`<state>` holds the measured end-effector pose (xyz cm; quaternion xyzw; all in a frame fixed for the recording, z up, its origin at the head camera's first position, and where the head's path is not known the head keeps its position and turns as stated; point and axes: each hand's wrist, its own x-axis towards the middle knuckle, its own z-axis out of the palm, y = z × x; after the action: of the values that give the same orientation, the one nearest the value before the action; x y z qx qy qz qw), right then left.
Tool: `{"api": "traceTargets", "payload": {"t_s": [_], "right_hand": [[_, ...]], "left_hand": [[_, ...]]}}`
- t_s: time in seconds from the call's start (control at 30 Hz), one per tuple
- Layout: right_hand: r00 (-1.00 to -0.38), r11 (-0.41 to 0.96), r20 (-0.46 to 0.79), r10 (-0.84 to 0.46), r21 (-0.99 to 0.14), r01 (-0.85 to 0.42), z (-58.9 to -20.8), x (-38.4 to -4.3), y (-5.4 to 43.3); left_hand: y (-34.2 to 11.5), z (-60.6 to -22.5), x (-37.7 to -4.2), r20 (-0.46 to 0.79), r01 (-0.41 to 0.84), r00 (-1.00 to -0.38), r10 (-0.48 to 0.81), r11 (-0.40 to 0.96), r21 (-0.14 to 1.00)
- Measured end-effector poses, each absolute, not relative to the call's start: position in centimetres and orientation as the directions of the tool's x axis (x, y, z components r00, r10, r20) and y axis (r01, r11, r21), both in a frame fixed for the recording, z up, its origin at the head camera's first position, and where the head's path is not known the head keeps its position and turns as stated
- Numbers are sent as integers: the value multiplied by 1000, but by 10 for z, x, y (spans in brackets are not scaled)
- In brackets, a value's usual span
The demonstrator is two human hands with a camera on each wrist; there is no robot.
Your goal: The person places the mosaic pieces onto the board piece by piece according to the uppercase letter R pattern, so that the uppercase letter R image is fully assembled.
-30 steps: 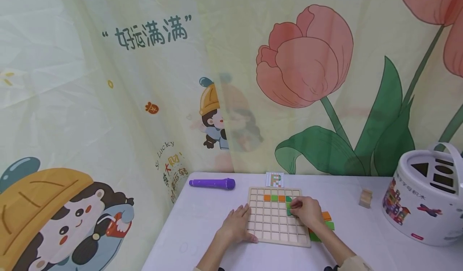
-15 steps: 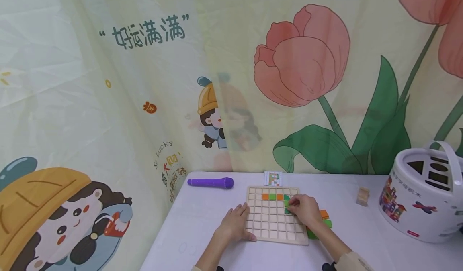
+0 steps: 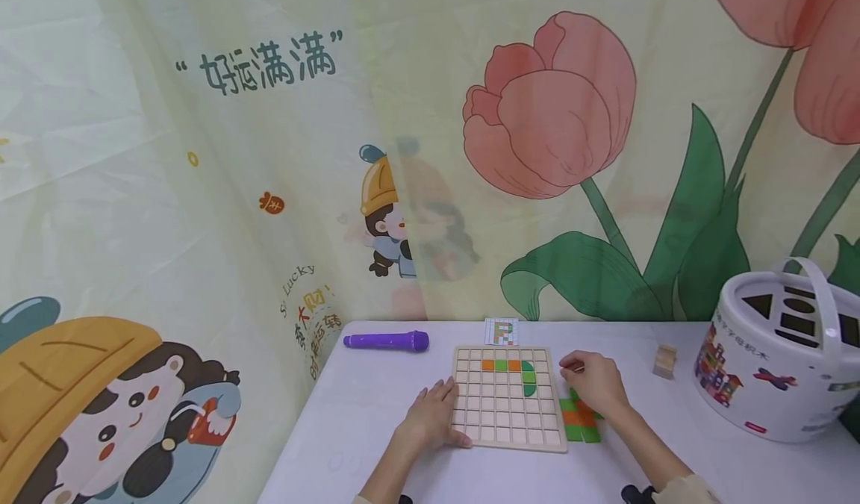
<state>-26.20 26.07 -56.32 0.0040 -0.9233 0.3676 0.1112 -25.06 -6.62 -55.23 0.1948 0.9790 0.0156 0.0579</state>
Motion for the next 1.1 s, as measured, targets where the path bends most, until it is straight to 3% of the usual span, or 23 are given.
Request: {"api": "traceTargets", "payload": {"t_s": [0.23, 0.57, 1.1], "right_hand": [[-982, 776, 162, 98, -630, -27, -564, -256, 286], [-992, 799, -31, 120, -591, 114, -561, -251, 296], [-990, 781, 7, 140, -616, 106, -563, -255, 296]], "left_hand": [[-68, -551, -250, -107, 381, -916, 386, 922, 69], [-68, -550, -250, -115, 380, -915, 386, 922, 73], [-68, -550, -249, -115, 378, -916, 384, 923, 68]]}}
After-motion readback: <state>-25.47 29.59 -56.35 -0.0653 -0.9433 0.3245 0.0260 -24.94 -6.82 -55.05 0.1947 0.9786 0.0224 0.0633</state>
